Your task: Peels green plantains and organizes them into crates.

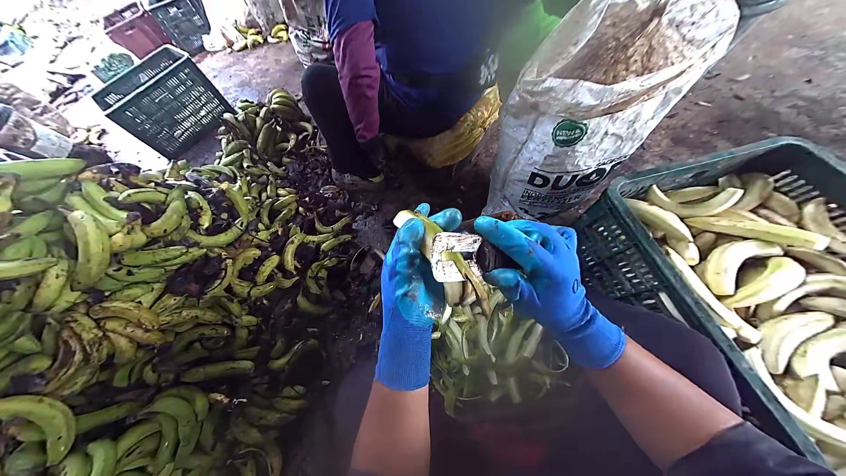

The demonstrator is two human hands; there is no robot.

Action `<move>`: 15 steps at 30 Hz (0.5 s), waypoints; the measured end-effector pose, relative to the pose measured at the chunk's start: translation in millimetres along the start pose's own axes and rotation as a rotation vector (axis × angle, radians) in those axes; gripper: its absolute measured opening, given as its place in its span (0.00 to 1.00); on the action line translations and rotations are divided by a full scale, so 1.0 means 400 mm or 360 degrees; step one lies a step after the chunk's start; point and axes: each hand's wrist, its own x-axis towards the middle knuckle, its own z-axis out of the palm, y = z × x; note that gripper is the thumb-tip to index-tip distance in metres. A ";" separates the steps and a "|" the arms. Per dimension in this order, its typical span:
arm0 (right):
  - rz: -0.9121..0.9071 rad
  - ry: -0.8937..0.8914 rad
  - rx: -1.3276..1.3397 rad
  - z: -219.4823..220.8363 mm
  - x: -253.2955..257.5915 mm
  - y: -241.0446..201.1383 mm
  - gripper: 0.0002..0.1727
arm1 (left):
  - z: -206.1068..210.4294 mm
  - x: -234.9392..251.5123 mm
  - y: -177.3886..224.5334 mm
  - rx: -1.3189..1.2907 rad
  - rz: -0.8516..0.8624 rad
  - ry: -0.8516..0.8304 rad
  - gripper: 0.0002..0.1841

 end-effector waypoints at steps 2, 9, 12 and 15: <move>-0.0015 0.0013 0.0005 -0.002 -0.002 -0.007 0.32 | 0.005 -0.014 0.005 0.0272 0.0056 0.0060 0.20; 0.0648 -0.0815 -0.0006 -0.031 0.111 0.075 0.31 | -0.010 -0.055 -0.002 0.0967 0.0025 -0.0109 0.35; 0.0357 -0.0455 -0.0054 -0.012 0.079 0.052 0.35 | -0.033 -0.018 0.040 0.0429 -0.0115 0.0165 0.25; -0.0328 -0.0172 0.0025 0.005 0.023 0.001 0.30 | -0.088 0.003 0.067 -0.0555 -0.0399 -0.0033 0.30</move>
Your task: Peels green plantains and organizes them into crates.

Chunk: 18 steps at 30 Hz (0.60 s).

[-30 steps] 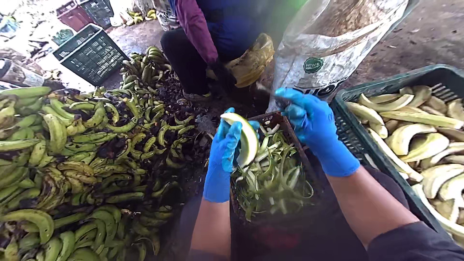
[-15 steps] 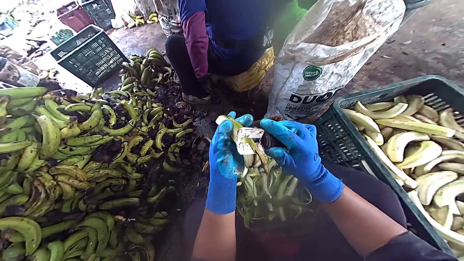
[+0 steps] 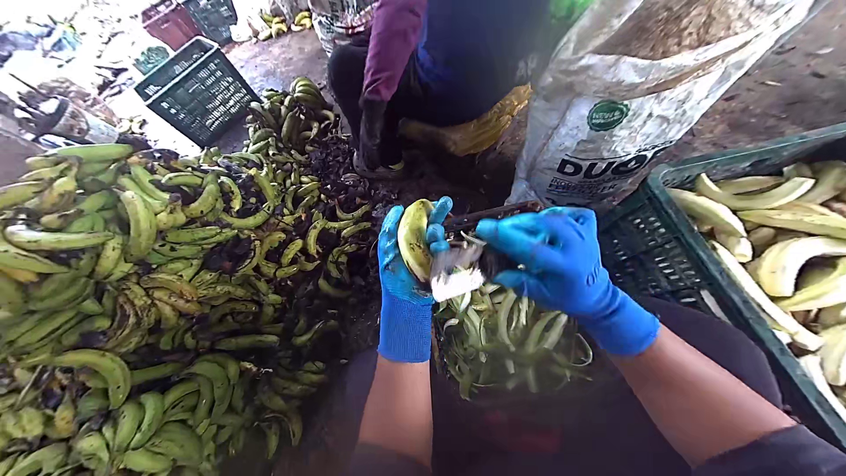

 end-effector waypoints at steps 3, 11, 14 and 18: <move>-0.0163 0.0045 -0.0019 0.007 -0.006 -0.019 0.25 | 0.012 -0.006 -0.009 -0.0162 -0.0140 -0.0064 0.29; 0.1655 -0.0280 0.1286 0.026 0.034 0.026 0.22 | 0.025 -0.016 -0.065 0.0804 0.0470 -0.0079 0.27; 0.1060 -0.0319 0.0802 -0.024 0.020 0.038 0.30 | 0.000 -0.008 -0.016 0.0506 0.0308 0.0009 0.29; 0.0018 -0.0340 0.0357 -0.048 -0.010 0.018 0.29 | -0.002 -0.028 -0.026 0.0552 0.0185 0.0246 0.28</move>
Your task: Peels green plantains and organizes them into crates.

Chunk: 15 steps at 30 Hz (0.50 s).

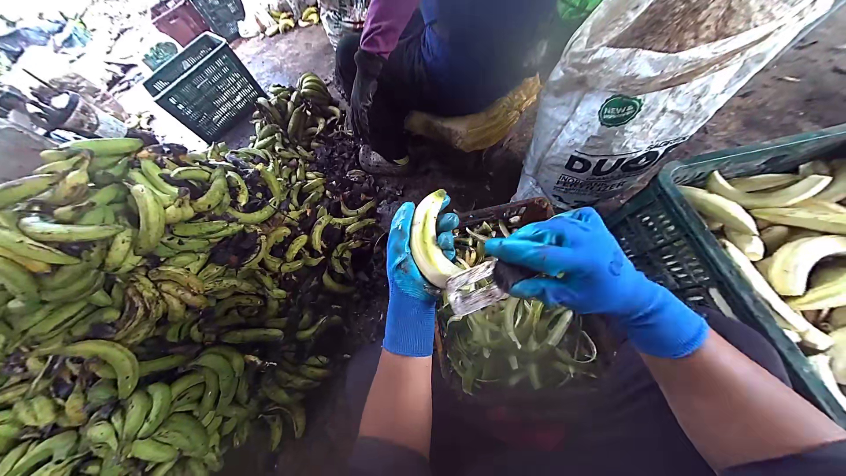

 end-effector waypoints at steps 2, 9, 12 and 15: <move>0.0149 0.0068 0.0001 0.029 0.008 -0.020 0.28 | 0.026 -0.012 -0.030 0.0104 0.0086 0.0071 0.22; 0.1013 0.0277 0.0616 0.027 0.045 -0.014 0.31 | 0.034 -0.029 -0.043 0.0281 0.0227 -0.0121 0.24; 0.0659 0.0227 0.0383 0.036 0.044 -0.010 0.35 | 0.028 -0.033 -0.047 0.0212 0.0181 -0.0010 0.21; 0.0903 0.0299 0.0298 0.046 0.030 0.012 0.31 | 0.027 -0.038 -0.038 0.0020 0.0051 -0.0070 0.26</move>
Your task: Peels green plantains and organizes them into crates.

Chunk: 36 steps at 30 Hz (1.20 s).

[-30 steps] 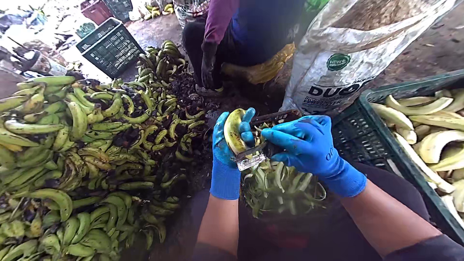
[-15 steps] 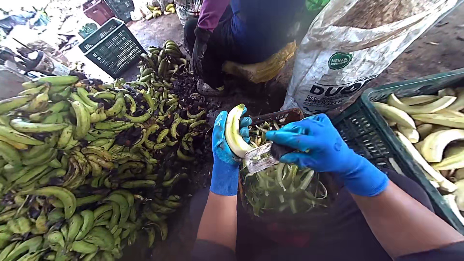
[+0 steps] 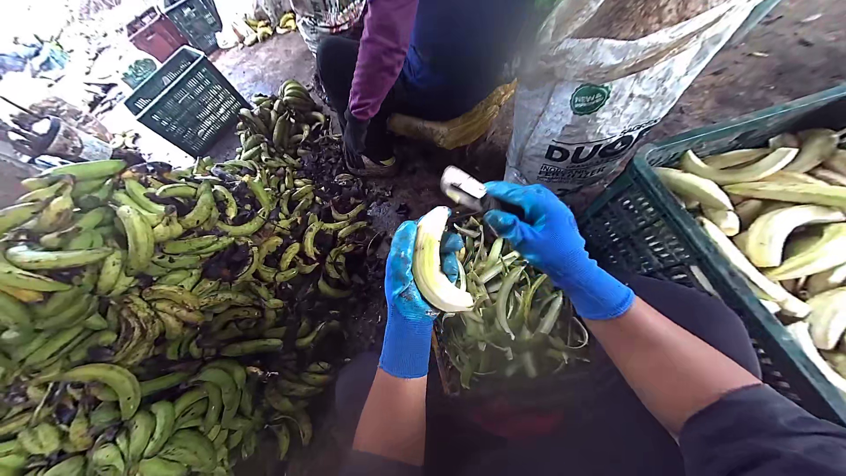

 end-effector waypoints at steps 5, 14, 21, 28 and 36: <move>0.0011 -0.0131 0.0171 -0.013 -0.013 -0.002 0.33 | -0.037 0.029 0.017 -0.0581 -0.0208 -0.0030 0.31; -0.0878 0.0156 -0.0534 -0.003 -0.068 0.039 0.31 | -0.003 0.064 0.023 -0.0790 0.0076 0.0273 0.18; -0.0635 0.0178 -0.0602 -0.008 -0.056 -0.011 0.30 | 0.012 0.039 -0.041 -0.0075 0.0172 0.0235 0.13; -0.0767 0.0030 -0.0417 -0.034 -0.062 0.015 0.31 | 0.015 0.050 0.015 -0.0318 0.0142 0.0393 0.15; 0.0295 -0.0616 0.1096 -0.015 -0.109 -0.064 0.20 | -0.008 0.050 -0.081 0.0163 0.0000 -0.0027 0.16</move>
